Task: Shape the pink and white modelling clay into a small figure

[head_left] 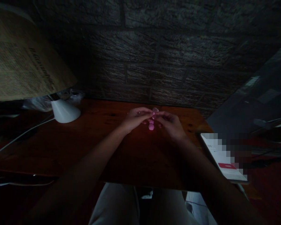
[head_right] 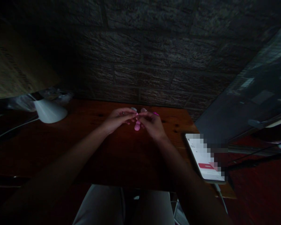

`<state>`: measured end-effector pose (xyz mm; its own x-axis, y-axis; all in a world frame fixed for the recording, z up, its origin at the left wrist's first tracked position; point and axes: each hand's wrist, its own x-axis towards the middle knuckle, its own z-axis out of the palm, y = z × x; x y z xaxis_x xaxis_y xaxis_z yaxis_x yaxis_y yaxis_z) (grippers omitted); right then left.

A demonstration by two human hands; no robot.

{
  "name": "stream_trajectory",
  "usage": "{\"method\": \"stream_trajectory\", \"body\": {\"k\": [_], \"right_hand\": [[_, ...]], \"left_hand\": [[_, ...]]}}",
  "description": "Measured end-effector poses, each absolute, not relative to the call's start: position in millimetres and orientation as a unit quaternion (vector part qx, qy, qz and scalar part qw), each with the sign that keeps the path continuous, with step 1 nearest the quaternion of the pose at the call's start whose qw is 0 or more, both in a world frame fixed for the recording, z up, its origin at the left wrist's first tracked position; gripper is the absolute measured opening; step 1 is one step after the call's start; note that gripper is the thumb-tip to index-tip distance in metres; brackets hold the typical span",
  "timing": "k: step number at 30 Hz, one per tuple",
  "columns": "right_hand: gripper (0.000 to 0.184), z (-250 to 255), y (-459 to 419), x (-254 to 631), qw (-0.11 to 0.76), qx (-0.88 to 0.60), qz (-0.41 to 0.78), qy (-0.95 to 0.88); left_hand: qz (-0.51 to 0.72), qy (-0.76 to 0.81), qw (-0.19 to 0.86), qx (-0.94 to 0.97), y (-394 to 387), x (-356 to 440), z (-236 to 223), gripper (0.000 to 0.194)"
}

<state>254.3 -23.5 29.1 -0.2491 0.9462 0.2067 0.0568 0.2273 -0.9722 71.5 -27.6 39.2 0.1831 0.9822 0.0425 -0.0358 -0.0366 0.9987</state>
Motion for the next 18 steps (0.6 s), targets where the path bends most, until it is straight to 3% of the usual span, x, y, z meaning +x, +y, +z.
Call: {"method": "stream_trajectory", "body": {"k": [18], "right_hand": [[0.026, 26.7, -23.0, 255.4, 0.487, -0.374, 0.477, -0.629]], "left_hand": [[0.469, 0.403, 0.522, 0.587, -24.4, 70.5, 31.1, 0.011]]}}
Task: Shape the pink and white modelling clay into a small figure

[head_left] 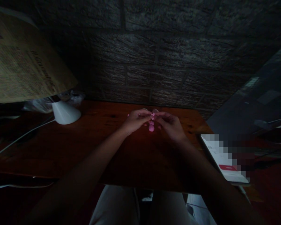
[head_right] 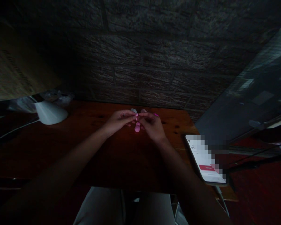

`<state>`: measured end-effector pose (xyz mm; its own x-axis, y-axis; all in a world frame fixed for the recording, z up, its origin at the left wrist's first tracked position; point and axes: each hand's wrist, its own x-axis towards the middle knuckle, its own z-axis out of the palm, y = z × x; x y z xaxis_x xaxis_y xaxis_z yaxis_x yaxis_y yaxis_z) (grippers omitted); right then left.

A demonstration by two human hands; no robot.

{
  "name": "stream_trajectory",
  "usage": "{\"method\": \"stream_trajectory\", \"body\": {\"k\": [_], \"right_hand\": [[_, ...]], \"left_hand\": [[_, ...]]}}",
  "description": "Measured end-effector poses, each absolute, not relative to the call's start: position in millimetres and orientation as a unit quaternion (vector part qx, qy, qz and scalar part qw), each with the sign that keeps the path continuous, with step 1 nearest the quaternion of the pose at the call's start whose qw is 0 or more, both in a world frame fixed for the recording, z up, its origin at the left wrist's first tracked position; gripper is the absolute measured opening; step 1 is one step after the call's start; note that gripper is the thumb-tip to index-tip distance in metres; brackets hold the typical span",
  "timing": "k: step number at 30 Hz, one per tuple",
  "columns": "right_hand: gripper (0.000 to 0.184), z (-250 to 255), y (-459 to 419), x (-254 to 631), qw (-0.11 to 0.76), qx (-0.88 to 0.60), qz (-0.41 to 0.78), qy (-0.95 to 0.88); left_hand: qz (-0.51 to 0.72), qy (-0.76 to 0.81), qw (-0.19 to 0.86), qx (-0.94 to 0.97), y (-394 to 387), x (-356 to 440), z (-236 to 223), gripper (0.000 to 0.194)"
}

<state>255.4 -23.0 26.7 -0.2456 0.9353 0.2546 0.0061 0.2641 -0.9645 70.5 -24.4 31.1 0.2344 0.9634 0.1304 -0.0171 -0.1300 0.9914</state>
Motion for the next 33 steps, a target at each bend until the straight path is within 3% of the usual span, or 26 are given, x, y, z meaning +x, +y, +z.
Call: {"method": "stream_trajectory", "body": {"k": [4, 14, 20, 33], "right_hand": [[0.03, 24.0, -20.5, 255.8, 0.502, -0.364, 0.472, -0.626], [0.02, 25.9, -22.4, 255.7, 0.494, -0.345, 0.472, -0.644], [0.024, 27.9, -23.6, 255.1, 0.493, -0.364, 0.476, -0.631], [0.028, 25.3, -20.7, 257.7, 0.506, -0.366, 0.455, -0.635]], "left_hand": [[0.472, 0.398, 0.516, 0.594, -22.2, 69.6, 28.6, 0.015], [0.479, 0.407, 0.538, 0.562, -22.5, 68.6, 28.8, 0.025], [0.465, 0.406, 0.553, 0.559, -22.8, 69.4, 28.2, 0.015], [0.47, 0.388, 0.483, 0.629, -21.7, 72.0, 26.4, 0.018]]}}
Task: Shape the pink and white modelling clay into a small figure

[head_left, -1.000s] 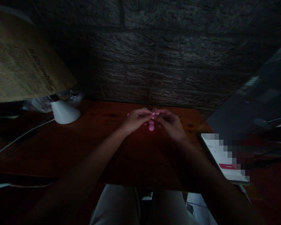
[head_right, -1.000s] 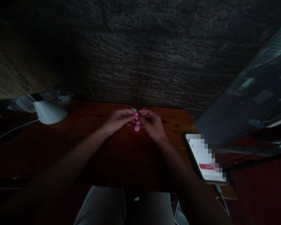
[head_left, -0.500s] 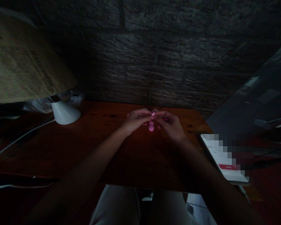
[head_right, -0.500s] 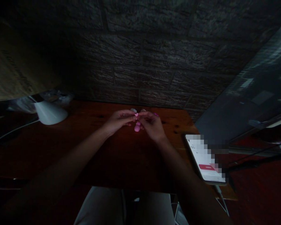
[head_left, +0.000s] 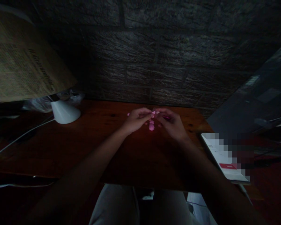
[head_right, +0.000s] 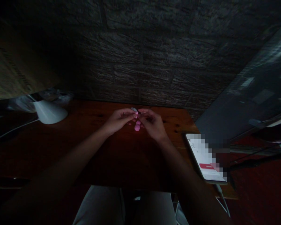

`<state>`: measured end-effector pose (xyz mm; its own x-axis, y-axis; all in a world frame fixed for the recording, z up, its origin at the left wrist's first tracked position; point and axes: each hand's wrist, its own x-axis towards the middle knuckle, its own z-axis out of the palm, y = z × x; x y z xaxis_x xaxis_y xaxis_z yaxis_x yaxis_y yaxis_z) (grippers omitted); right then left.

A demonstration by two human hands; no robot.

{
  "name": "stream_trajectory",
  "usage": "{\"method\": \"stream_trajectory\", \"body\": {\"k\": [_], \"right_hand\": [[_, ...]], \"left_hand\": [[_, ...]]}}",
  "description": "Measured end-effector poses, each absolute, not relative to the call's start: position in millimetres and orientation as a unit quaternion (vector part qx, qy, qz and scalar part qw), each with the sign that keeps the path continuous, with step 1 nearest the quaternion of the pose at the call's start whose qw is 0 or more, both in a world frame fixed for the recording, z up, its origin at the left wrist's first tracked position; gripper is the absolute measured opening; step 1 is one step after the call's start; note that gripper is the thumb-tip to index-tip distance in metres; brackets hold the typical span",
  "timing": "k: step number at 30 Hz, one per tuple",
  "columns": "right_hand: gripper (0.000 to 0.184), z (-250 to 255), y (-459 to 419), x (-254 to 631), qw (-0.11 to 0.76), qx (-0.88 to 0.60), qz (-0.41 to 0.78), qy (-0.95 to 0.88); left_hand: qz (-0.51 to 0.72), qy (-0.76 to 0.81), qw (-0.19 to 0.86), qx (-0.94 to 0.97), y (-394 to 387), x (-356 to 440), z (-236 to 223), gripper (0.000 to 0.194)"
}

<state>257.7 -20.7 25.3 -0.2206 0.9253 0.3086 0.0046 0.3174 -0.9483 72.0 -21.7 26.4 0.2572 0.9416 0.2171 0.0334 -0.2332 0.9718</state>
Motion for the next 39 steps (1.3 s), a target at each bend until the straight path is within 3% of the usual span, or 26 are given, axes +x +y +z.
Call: {"method": "stream_trajectory", "body": {"k": [8, 18, 26, 39], "right_hand": [[0.023, 29, -23, 259, 0.494, -0.382, 0.441, -0.644], [0.025, 38, -24, 260, 0.477, -0.423, 0.552, -0.537], [0.023, 39, -24, 262, 0.458, -0.417, 0.614, -0.489], [0.018, 36, -21, 265, 0.441, -0.418, 0.607, -0.512]], "left_hand": [[0.462, 0.385, 0.473, 0.644, -21, 72, 24, 0.017], [0.48, 0.381, 0.31, 0.727, -22, 73, 22, 0.014], [0.461, 0.394, 0.253, 0.754, -26, 72, 27, 0.011], [0.448, 0.396, 0.235, 0.766, -30, 73, 28, 0.013]]}}
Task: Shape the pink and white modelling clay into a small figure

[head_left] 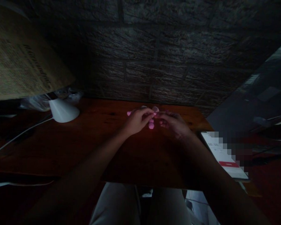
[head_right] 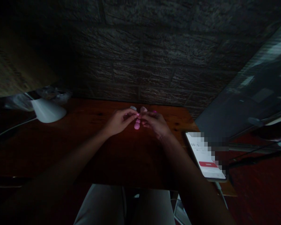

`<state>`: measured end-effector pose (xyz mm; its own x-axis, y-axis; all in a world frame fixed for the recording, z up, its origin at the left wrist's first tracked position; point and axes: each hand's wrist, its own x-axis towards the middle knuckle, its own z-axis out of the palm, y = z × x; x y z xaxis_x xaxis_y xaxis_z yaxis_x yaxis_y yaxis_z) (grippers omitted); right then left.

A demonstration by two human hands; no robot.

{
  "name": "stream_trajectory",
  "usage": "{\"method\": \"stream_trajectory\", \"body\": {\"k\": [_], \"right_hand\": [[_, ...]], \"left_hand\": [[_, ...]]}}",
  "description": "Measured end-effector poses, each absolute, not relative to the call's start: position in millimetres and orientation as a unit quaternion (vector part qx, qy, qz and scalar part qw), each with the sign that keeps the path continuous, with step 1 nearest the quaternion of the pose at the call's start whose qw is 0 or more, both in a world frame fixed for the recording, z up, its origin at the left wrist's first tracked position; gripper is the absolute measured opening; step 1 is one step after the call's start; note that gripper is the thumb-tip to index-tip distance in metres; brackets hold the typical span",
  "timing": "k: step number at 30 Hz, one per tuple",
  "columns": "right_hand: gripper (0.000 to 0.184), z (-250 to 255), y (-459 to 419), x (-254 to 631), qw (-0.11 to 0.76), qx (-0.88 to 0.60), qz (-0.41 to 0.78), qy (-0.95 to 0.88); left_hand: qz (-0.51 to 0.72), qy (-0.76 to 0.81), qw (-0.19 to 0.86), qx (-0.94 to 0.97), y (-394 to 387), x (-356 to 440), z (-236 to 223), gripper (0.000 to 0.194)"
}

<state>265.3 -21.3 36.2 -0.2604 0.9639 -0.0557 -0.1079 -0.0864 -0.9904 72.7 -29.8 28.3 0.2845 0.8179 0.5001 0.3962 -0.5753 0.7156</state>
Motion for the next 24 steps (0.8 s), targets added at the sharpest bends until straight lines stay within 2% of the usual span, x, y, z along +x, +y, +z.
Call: {"method": "stream_trajectory", "body": {"k": [17, 20, 24], "right_hand": [[0.018, 34.7, -21.7, 263.5, 0.443, -0.415, 0.619, -0.498], [0.017, 34.7, -21.8, 263.4, 0.449, -0.406, 0.622, -0.497], [0.02, 34.9, -21.4, 263.2, 0.445, -0.394, 0.625, -0.505]], "left_hand": [[0.463, 0.378, 0.278, 0.752, -27.8, 75.0, 23.7, 0.011], [0.475, 0.38, 0.335, 0.719, -25.2, 75.8, 22.1, 0.012], [0.47, 0.383, 0.465, 0.645, -22.7, 73.9, 23.3, 0.021]]}}
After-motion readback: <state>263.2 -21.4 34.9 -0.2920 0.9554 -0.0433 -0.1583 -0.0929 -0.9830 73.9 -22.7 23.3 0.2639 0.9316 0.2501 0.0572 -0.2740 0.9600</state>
